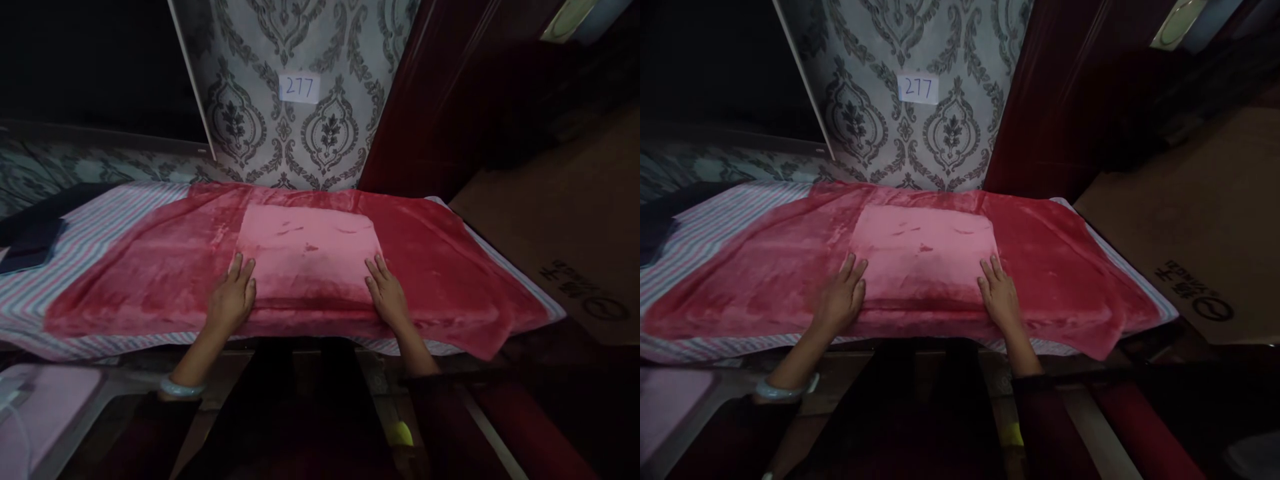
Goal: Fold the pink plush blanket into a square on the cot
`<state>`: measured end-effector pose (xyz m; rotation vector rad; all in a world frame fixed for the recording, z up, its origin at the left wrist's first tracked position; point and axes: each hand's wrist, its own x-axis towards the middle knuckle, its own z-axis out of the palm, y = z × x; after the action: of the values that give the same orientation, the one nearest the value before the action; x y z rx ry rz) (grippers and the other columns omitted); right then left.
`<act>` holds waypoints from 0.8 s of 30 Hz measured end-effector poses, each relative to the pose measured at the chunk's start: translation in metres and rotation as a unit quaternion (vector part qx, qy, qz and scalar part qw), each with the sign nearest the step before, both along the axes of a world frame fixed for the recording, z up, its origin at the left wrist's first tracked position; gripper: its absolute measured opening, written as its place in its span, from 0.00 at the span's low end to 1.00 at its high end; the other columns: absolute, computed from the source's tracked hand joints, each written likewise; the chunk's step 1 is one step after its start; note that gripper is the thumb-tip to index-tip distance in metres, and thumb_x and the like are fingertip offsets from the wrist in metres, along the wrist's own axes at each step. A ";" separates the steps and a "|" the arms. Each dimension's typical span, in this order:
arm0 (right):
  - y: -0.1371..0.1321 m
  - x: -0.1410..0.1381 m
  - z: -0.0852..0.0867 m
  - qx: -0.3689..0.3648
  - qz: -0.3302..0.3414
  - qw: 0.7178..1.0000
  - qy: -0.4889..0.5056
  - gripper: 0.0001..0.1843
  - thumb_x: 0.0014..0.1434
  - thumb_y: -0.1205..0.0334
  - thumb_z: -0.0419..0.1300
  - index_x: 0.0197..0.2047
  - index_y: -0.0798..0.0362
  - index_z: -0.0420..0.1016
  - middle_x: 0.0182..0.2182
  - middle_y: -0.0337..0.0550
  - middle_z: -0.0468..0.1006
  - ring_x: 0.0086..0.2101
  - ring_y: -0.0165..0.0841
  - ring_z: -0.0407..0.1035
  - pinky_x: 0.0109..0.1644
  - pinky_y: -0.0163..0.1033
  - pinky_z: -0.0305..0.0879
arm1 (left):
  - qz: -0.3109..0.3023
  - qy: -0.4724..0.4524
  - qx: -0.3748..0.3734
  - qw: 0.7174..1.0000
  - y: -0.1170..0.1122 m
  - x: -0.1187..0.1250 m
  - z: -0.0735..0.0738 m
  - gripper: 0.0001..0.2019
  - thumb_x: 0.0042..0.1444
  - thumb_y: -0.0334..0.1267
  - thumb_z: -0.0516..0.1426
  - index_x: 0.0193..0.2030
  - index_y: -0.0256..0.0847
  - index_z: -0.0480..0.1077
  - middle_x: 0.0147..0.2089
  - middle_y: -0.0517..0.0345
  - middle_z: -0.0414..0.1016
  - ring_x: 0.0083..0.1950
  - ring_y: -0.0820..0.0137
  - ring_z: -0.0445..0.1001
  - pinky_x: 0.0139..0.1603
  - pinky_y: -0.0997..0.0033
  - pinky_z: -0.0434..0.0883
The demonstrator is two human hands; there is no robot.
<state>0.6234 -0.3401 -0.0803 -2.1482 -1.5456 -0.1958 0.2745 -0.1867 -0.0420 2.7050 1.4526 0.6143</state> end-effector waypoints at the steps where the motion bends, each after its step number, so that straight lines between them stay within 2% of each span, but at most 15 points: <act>1: 0.001 0.000 -0.002 0.011 0.001 1.000 0.005 0.29 0.74 0.52 0.40 0.71 0.54 0.64 0.74 0.54 0.53 0.70 0.43 0.54 0.67 0.53 0.61 | 0.000 -0.001 0.004 1.000 0.000 0.001 -0.002 0.27 0.71 0.40 0.42 0.71 0.33 0.63 0.77 0.38 0.50 0.71 0.50 0.65 0.68 0.48 0.67; 6: 0.001 0.000 -0.001 0.031 0.000 0.999 0.011 0.29 0.74 0.53 0.41 0.69 0.54 0.67 0.72 0.54 0.58 0.68 0.44 0.56 0.67 0.55 0.62 | -0.002 -0.013 0.004 1.000 0.003 0.000 0.000 0.26 0.70 0.42 0.44 0.69 0.33 0.65 0.77 0.39 0.52 0.69 0.50 0.68 0.66 0.49 0.68; 10: -0.006 -0.014 0.013 0.067 -0.060 0.996 -0.023 0.25 0.73 0.53 0.44 0.64 0.48 0.73 0.67 0.49 0.67 0.69 0.50 0.54 0.67 0.68 0.56 | 0.014 -0.030 0.068 0.997 -0.004 -0.004 0.004 0.26 0.69 0.46 0.47 0.66 0.36 0.69 0.72 0.39 0.63 0.72 0.38 0.59 0.68 0.30 0.59; 12: -0.007 -0.035 0.023 0.117 -0.025 0.992 -0.039 0.24 0.73 0.56 0.44 0.62 0.50 0.74 0.63 0.51 0.72 0.67 0.47 0.58 0.68 0.66 0.55 | -0.006 -0.062 0.122 0.991 -0.017 0.001 0.005 0.24 0.69 0.46 0.48 0.63 0.36 0.72 0.68 0.41 0.70 0.73 0.41 0.59 0.70 0.31 0.56; 14: -0.003 -0.064 0.031 0.146 0.065 0.986 -0.052 0.24 0.73 0.59 0.45 0.62 0.53 0.74 0.61 0.52 0.75 0.64 0.42 0.62 0.69 0.57 0.57 | -0.077 -0.080 0.154 0.982 -0.034 0.014 0.003 0.22 0.69 0.42 0.48 0.62 0.36 0.73 0.65 0.43 0.73 0.71 0.50 0.63 0.72 0.40 0.58; 16: 0.007 -0.093 0.034 0.125 0.146 0.979 -0.071 0.24 0.72 0.61 0.46 0.64 0.55 0.72 0.62 0.52 0.73 0.64 0.39 0.63 0.71 0.53 0.54 | -0.148 -0.063 0.156 0.975 -0.049 0.031 -0.001 0.22 0.69 0.39 0.48 0.64 0.37 0.70 0.66 0.45 0.72 0.71 0.55 0.63 0.74 0.44 0.56; 17: 0.012 -0.106 0.034 0.103 0.166 0.977 -0.082 0.24 0.71 0.62 0.47 0.65 0.56 0.71 0.64 0.53 0.72 0.65 0.39 0.61 0.72 0.53 0.52 | -0.167 -0.045 0.150 0.973 -0.054 0.039 -0.004 0.23 0.69 0.39 0.48 0.66 0.36 0.68 0.68 0.44 0.70 0.73 0.56 0.61 0.75 0.44 0.53; 20: 0.024 -0.128 0.026 0.038 0.174 0.978 -0.106 0.26 0.69 0.64 0.49 0.69 0.58 0.67 0.67 0.53 0.67 0.68 0.42 0.56 0.73 0.57 0.48 | -0.164 0.002 0.118 0.979 -0.061 0.057 -0.014 0.26 0.68 0.40 0.50 0.70 0.34 0.63 0.73 0.42 0.63 0.76 0.53 0.56 0.76 0.39 0.49; 24: 0.027 -0.130 0.012 0.019 0.171 0.978 -0.115 0.26 0.70 0.62 0.51 0.68 0.59 0.68 0.68 0.51 0.66 0.69 0.42 0.54 0.73 0.55 0.46 | -0.157 0.026 0.100 0.982 -0.058 0.060 -0.026 0.27 0.67 0.41 0.52 0.72 0.37 0.62 0.74 0.43 0.60 0.77 0.52 0.54 0.76 0.37 0.48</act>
<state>0.4937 -0.3133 -0.0687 -1.8426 -1.9974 -0.3646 0.3344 -0.2447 -0.0683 3.0345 0.9822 0.7068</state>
